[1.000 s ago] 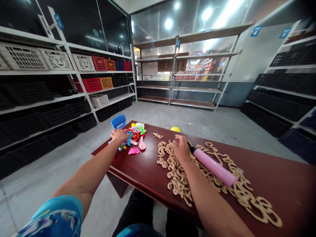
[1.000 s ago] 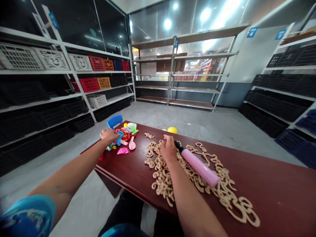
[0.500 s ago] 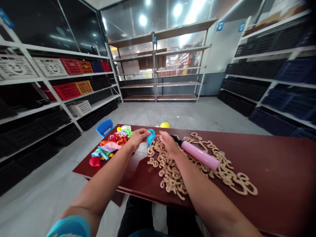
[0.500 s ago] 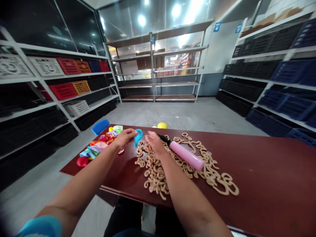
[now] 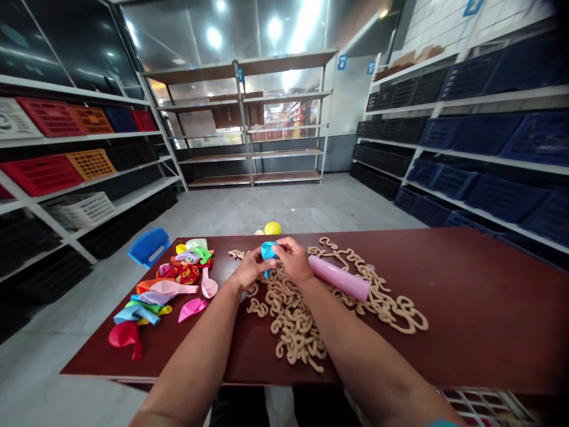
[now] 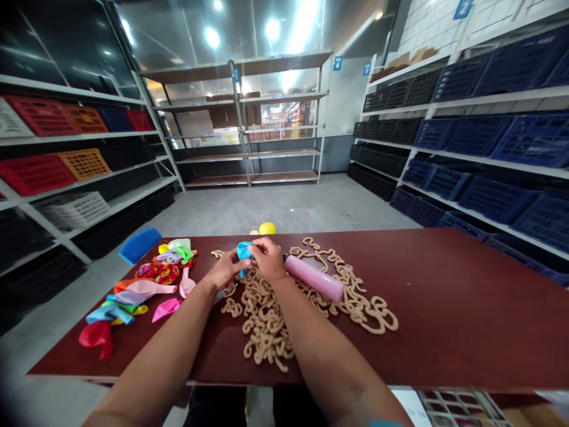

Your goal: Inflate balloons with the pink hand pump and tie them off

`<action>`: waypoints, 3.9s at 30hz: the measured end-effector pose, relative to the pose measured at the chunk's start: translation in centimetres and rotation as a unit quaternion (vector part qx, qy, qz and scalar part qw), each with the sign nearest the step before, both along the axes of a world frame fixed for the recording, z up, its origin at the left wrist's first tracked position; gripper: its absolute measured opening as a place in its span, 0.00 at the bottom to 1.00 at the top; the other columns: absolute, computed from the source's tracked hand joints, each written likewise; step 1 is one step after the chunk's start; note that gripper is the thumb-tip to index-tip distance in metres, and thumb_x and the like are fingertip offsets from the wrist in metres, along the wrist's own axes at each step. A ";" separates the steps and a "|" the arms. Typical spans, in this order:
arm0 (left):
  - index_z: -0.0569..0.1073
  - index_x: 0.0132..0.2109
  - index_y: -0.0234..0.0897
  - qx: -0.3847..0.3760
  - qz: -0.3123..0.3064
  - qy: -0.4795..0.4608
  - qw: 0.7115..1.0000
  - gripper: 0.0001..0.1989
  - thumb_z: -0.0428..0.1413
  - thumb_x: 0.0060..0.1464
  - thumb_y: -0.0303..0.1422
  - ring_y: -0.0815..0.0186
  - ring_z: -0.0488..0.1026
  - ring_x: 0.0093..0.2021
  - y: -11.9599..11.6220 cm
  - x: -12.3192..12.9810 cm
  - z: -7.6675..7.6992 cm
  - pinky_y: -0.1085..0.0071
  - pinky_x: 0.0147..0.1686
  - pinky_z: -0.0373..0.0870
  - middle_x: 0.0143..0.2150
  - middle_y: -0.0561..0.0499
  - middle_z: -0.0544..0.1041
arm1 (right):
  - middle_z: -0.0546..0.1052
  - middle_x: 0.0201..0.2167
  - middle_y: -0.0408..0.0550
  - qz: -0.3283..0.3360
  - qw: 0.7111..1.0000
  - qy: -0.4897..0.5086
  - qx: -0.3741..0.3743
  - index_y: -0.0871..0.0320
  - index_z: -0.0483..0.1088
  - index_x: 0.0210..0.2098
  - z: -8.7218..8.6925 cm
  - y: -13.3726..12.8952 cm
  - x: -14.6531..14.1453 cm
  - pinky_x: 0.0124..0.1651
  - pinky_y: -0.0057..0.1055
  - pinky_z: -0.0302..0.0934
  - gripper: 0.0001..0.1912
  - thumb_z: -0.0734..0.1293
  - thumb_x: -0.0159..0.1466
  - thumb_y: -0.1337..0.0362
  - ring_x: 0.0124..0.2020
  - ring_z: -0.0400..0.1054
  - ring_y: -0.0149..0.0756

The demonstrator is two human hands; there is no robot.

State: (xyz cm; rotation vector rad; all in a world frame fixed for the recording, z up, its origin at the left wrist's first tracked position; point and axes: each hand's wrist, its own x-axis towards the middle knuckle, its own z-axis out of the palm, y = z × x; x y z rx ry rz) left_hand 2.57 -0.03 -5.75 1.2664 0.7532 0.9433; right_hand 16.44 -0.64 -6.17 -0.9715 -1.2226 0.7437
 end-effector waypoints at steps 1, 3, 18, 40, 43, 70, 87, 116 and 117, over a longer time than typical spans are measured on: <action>0.72 0.39 0.33 -0.003 -0.008 0.006 1.000 0.19 0.64 0.36 0.33 0.72 0.67 0.26 0.1 -0.3 -0.1 0.75 0.28 0.62 0.27 0.52 0.72 | 0.73 0.27 0.41 0.005 1.000 -0.014 0.002 0.55 0.69 0.31 0.1 -0.2 0.0 0.33 0.28 0.62 0.11 0.65 0.53 0.56 0.28 0.66 0.30; 0.72 0.35 0.32 -0.024 -0.034 0.000 0.999 0.13 0.62 0.39 0.32 0.74 0.64 0.22 0.2 -0.7 -0.3 0.76 0.24 0.60 0.23 0.53 0.70 | 0.73 0.26 0.41 0.025 0.999 -0.031 -0.001 0.55 0.69 0.31 0.2 -0.5 -0.1 0.32 0.29 0.63 0.10 0.65 0.54 0.55 0.27 0.67 0.30; 0.68 0.35 0.34 -0.249 0.167 -0.389 0.871 0.06 0.49 0.51 0.21 0.78 0.63 0.20 3.0 -2.5 -0.4 0.80 0.21 0.65 0.27 0.52 0.69 | 0.74 0.38 0.51 -0.166 0.858 -0.481 -0.067 0.55 0.69 0.37 4.8 -4.0 8.1 0.39 0.33 0.57 0.15 0.65 0.54 0.54 0.39 0.67 0.40; 0.66 0.35 0.29 -0.237 0.209 -0.463 0.828 0.10 0.46 0.51 0.14 0.65 0.74 0.34 3.3 -2.5 -0.6 0.68 0.34 0.73 0.35 0.43 0.74 | 0.70 0.45 0.52 -0.123 0.762 -0.635 -0.031 0.57 0.61 0.51 2.1 -12.0 7.0 0.46 0.36 0.56 0.26 0.66 0.53 0.59 0.44 0.64 0.42; 0.66 0.35 0.30 -0.228 0.204 -0.463 0.832 0.09 0.46 0.51 0.15 0.65 0.74 0.35 3.3 -2.5 -0.7 0.70 0.33 0.73 0.36 0.43 0.74 | 0.71 0.44 0.51 -0.128 0.762 -0.634 -0.033 0.56 0.61 0.50 2.0 -11.7 6.9 0.46 0.36 0.56 0.25 0.66 0.54 0.60 0.44 0.64 0.42; 0.69 0.36 0.32 -0.262 0.141 -0.482 0.824 0.06 0.54 0.50 0.30 0.62 0.73 0.32 2.3 -3.4 0.4 0.61 0.34 0.71 0.34 0.45 0.75 | 0.70 0.45 0.52 -0.102 0.728 -0.677 -0.025 0.56 0.61 0.51 3.4 -7.5 4.4 0.47 0.34 0.54 0.26 0.65 0.53 0.57 0.46 0.62 0.42; 0.43 0.20 0.37 -0.081 0.242 -0.480 0.839 0.26 0.46 0.53 0.48 0.72 0.55 0.15 1.8 -4.1 2.4 0.71 0.21 0.62 0.13 0.58 0.48 | 0.69 0.41 0.52 -0.161 0.725 -0.669 -0.029 0.56 0.61 0.47 1.1 -2.8 3.2 0.42 0.36 0.53 0.27 0.66 0.53 0.48 0.42 0.60 0.43; 0.45 0.21 0.38 0.055 0.323 -0.269 0.906 0.22 0.48 0.50 0.43 0.74 0.52 0.13 0.4 -0.7 13.3 0.74 0.18 0.59 0.14 0.60 0.47 | 0.71 0.31 0.51 -0.187 0.838 -0.513 0.000 0.59 0.63 0.36 0.2 -2.4 4.7 0.33 0.31 0.54 0.15 0.63 0.53 0.56 0.33 0.65 0.38; 0.45 0.21 0.38 0.051 0.319 -0.269 0.907 0.22 0.49 0.50 0.43 0.74 0.52 0.13 0.5 0.1 12.6 0.74 0.18 0.59 0.14 0.60 0.47 | 0.71 0.31 0.50 -0.189 0.838 -0.512 -0.003 0.59 0.63 0.36 0.2 -2.4 4.8 0.33 0.31 0.54 0.15 0.63 0.53 0.56 0.33 0.65 0.38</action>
